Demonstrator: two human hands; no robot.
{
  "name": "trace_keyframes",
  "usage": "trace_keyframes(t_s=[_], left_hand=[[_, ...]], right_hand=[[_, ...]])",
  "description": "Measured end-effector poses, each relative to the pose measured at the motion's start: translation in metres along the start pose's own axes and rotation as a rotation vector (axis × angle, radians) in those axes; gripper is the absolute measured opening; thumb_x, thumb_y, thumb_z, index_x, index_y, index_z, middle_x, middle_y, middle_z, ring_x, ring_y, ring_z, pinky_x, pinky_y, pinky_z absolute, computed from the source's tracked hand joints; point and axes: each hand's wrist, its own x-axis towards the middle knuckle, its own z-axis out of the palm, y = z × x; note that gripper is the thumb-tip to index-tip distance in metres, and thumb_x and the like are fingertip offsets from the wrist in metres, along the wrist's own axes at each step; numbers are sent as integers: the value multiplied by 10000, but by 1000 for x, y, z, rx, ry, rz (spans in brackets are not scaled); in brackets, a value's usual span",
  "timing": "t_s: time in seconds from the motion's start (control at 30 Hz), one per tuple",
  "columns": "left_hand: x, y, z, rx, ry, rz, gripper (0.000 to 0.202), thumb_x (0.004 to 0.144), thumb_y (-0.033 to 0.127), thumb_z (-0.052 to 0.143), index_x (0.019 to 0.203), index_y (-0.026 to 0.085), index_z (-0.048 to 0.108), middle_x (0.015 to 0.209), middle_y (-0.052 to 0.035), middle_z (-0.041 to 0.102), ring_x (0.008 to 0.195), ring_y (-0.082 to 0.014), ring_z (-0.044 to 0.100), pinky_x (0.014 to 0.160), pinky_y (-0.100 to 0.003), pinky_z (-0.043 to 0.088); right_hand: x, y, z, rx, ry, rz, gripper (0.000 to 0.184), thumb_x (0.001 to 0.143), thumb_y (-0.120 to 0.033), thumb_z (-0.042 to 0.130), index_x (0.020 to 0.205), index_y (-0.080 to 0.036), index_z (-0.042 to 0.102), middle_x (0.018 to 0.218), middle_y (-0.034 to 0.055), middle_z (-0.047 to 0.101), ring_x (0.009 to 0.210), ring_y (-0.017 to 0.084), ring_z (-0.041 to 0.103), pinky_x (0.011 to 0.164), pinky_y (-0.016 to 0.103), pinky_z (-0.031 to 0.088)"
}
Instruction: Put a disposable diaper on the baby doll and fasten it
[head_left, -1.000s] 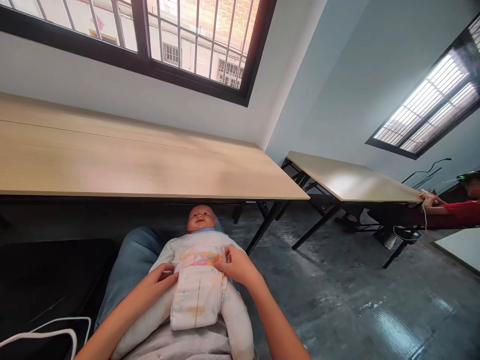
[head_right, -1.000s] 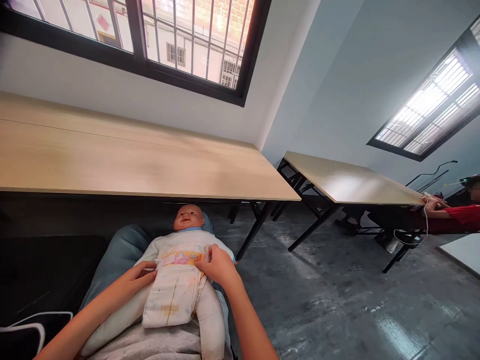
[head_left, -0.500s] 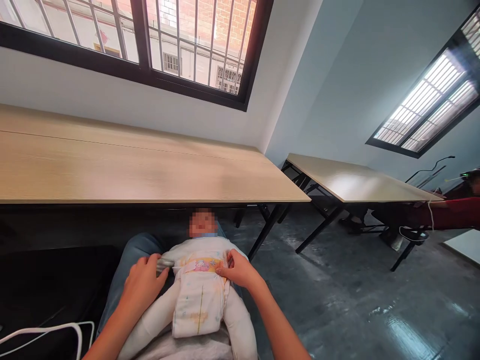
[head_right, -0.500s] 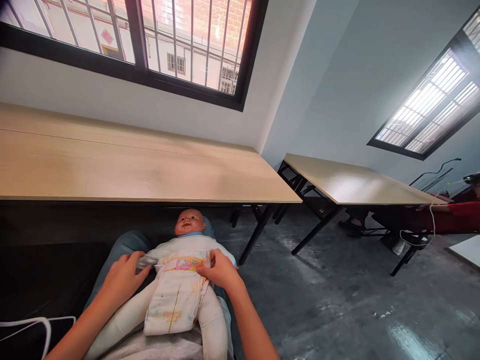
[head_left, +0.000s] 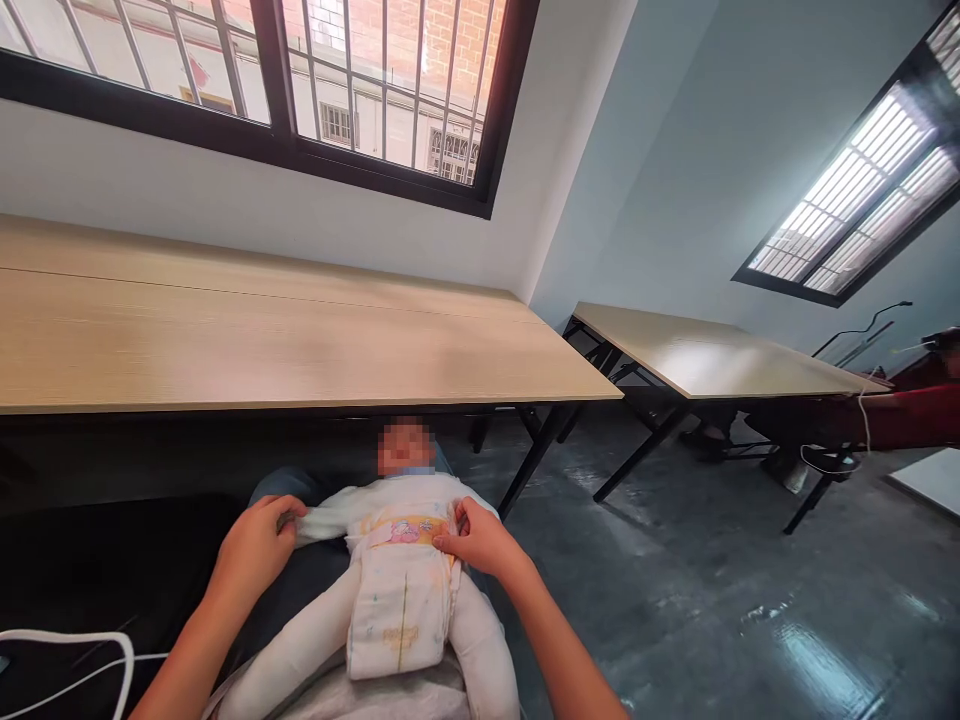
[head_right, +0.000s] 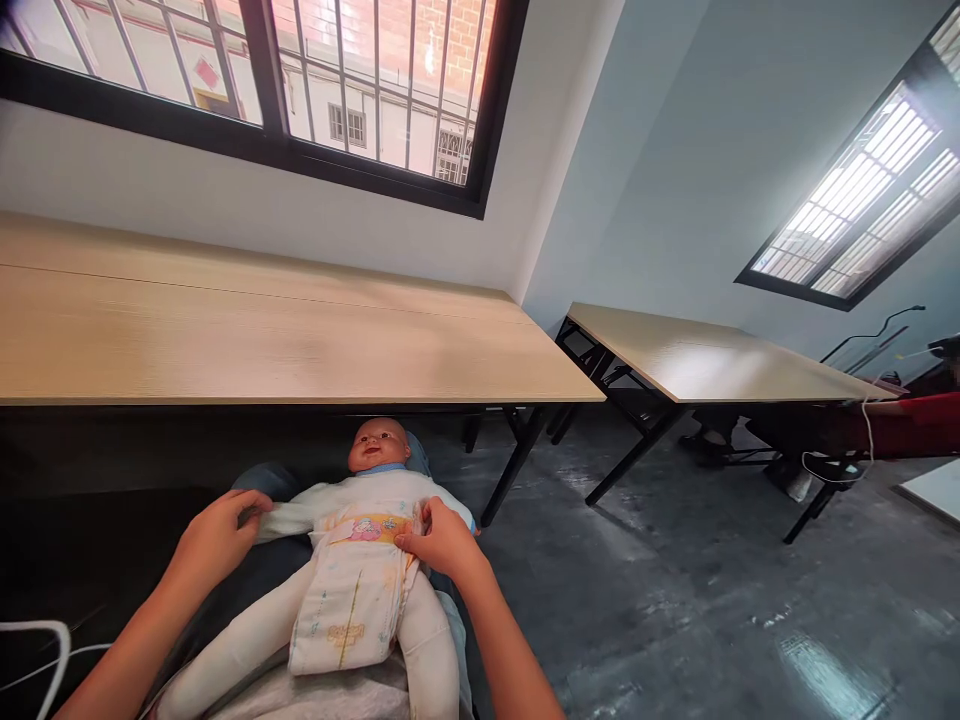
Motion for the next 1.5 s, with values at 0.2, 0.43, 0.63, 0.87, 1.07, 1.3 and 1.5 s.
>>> trace_keyframes(t_s=[0.2, 0.43, 0.63, 0.87, 1.07, 1.3, 1.5], left_hand=[[-31, 54, 0, -469, -182, 98, 311, 950, 464, 535, 1006, 221, 721, 1010, -60, 785, 964, -273, 711, 832, -324, 503], [-43, 117, 9, -202, -274, 183, 470, 1023, 601, 439, 790, 222, 589, 816, -57, 694, 752, -254, 628, 685, -346, 366], [-41, 121, 23, -53, -307, 158, 390, 999, 558, 487, 788, 232, 517, 823, -73, 692, 741, -267, 627, 655, -354, 282], [-42, 123, 22, -67, -338, 172, 383, 1032, 506, 423, 771, 233, 484, 823, -61, 675, 752, -256, 610, 665, -350, 276], [-42, 122, 26, -78, -331, 192, 371, 1034, 489, 425, 769, 236, 481, 809, -54, 667, 738, -248, 594, 659, -345, 269], [-43, 121, 25, -102, -325, 191, 351, 1026, 473, 408, 772, 240, 470, 807, -53, 666, 748, -248, 586, 667, -345, 281], [-44, 118, 26, -150, -318, 188, 335, 1018, 450, 387, 769, 240, 464, 791, -48, 651, 746, -245, 575, 680, -353, 289]], right_hand=[[-19, -28, -14, -217, 35, -29, 328, 842, -489, 787, 939, -204, 655, 932, 47, 731, 832, 212, 632, 645, 291, 305], [-22, -34, -13, -306, 50, -79, 221, 969, -384, 612, 903, -199, 715, 941, 80, 765, 854, 234, 662, 661, 309, 325], [-15, -28, -14, -355, 61, -85, 200, 925, -173, 549, 888, -201, 744, 932, 90, 771, 875, 248, 677, 679, 311, 335], [-11, -18, -21, -317, 67, -24, 217, 983, -219, 537, 856, -175, 707, 923, 109, 760, 834, 231, 660, 668, 305, 310], [-11, -21, -11, -227, 35, -96, 215, 985, -337, 605, 852, -187, 682, 882, 59, 743, 785, 191, 600, 653, 297, 309], [-5, -11, -8, -358, 39, -89, 270, 1021, -243, 472, 995, -157, 727, 1012, 135, 767, 892, 240, 664, 735, 323, 392], [0, 13, -6, -379, 14, -34, 213, 947, -181, 561, 962, -138, 769, 1048, 195, 787, 939, 317, 717, 771, 380, 462]])
